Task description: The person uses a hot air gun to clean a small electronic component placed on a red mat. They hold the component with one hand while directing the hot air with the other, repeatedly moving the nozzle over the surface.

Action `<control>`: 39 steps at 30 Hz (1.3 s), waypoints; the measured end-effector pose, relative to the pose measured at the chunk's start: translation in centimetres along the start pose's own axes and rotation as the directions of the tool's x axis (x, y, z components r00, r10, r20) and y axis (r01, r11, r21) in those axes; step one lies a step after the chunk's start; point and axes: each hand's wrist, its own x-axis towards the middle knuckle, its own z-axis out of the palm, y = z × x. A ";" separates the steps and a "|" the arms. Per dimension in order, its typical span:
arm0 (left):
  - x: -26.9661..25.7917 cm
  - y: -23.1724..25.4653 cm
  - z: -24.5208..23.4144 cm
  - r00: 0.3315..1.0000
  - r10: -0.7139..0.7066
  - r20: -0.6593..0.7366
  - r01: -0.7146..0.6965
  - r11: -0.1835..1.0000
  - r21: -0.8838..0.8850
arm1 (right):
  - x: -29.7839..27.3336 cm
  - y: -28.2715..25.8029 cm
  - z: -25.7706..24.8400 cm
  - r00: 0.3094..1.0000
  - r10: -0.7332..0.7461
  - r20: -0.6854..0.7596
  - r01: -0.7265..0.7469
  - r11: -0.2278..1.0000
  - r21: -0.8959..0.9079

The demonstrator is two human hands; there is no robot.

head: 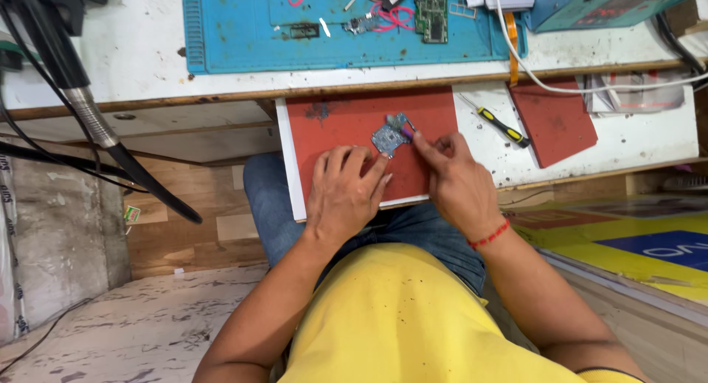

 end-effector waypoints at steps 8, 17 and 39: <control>-0.1 0.1 0.0 1.000 -0.011 -0.022 0.011 1.000 -0.027 | -0.6 -0.6 -1.1 0.996 -0.071 0.060 0.068 0.996 0.058; 0.0 0.1 0.5 0.998 -0.003 -0.056 0.004 1.000 0.018 | 0.7 -1.3 -1.5 0.981 -0.181 0.065 0.180 0.983 0.029; 3.2 -2.6 0.7 0.986 -0.163 0.018 0.163 0.961 -0.226 | 0.8 -1.9 -3.8 0.973 -0.124 0.194 0.118 0.992 0.046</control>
